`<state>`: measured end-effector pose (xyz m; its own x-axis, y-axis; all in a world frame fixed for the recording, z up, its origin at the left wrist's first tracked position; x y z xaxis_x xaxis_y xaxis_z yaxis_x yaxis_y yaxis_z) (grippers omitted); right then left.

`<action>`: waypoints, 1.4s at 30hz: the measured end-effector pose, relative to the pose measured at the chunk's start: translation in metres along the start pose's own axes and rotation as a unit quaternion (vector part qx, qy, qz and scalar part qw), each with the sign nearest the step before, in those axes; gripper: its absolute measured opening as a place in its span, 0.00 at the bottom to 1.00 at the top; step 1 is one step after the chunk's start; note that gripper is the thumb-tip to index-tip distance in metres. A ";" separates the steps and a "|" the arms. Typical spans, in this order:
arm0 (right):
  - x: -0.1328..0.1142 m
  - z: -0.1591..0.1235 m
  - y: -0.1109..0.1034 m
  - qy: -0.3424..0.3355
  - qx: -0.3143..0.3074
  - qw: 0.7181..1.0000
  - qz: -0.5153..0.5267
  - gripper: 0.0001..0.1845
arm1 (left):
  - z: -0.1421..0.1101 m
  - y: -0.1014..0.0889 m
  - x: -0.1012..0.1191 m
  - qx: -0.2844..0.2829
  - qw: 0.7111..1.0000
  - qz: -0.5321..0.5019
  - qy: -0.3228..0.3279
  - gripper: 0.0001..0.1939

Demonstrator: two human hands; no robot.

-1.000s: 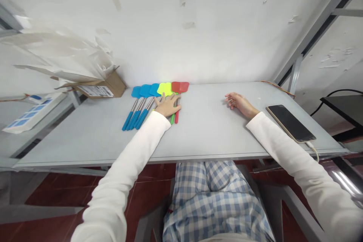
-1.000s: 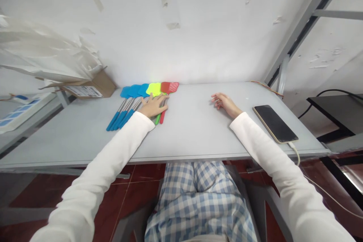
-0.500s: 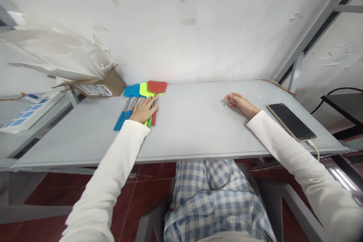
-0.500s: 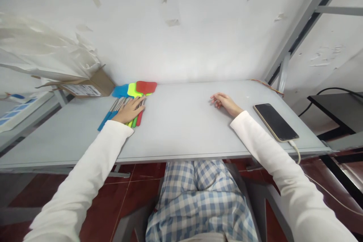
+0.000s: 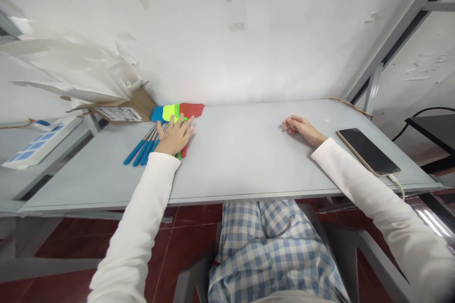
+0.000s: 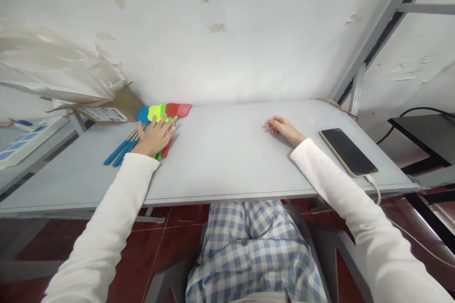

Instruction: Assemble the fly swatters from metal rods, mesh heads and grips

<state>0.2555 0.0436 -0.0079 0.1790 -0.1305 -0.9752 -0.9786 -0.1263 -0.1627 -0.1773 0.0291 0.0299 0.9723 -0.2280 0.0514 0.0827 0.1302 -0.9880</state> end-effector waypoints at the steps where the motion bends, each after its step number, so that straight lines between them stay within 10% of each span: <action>1: -0.001 -0.001 0.000 -0.016 0.018 1.000 -0.021 0.11 | -0.001 -0.006 0.018 0.014 1.000 -0.002 0.021 0.30; 7: -0.020 -0.014 0.010 -0.186 0.129 0.944 -0.238 0.12 | 0.003 0.002 0.136 -0.046 0.972 -0.095 0.209 0.30; 11: -0.020 -0.005 0.021 -0.236 0.115 0.900 -0.349 0.16 | 0.020 0.027 0.176 -0.085 0.964 -0.103 0.232 0.29; 19: -0.005 0.045 0.034 -0.176 0.101 0.860 -0.469 0.26 | 0.057 0.050 0.171 -0.058 0.966 -0.117 0.223 0.35; 42: 0.000 0.044 0.031 -0.181 0.075 0.864 -0.464 0.30 | 0.051 0.048 0.171 -0.060 0.968 -0.134 0.206 0.33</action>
<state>0.2203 0.0825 -0.0193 0.8761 0.2784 -0.3936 -0.4387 0.1214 -0.8904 0.0038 0.0459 -0.0011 0.7486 -0.6058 0.2696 0.2691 -0.0941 -0.9585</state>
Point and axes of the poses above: each hand's wrist, its own z-axis towards the middle knuckle, its own y-axis out of the palm, x = y × z, the point moved 5 cm from there along z, towards the middle knuckle, and after that the axes turned 10 degrees about y, right-handed, at the moved point
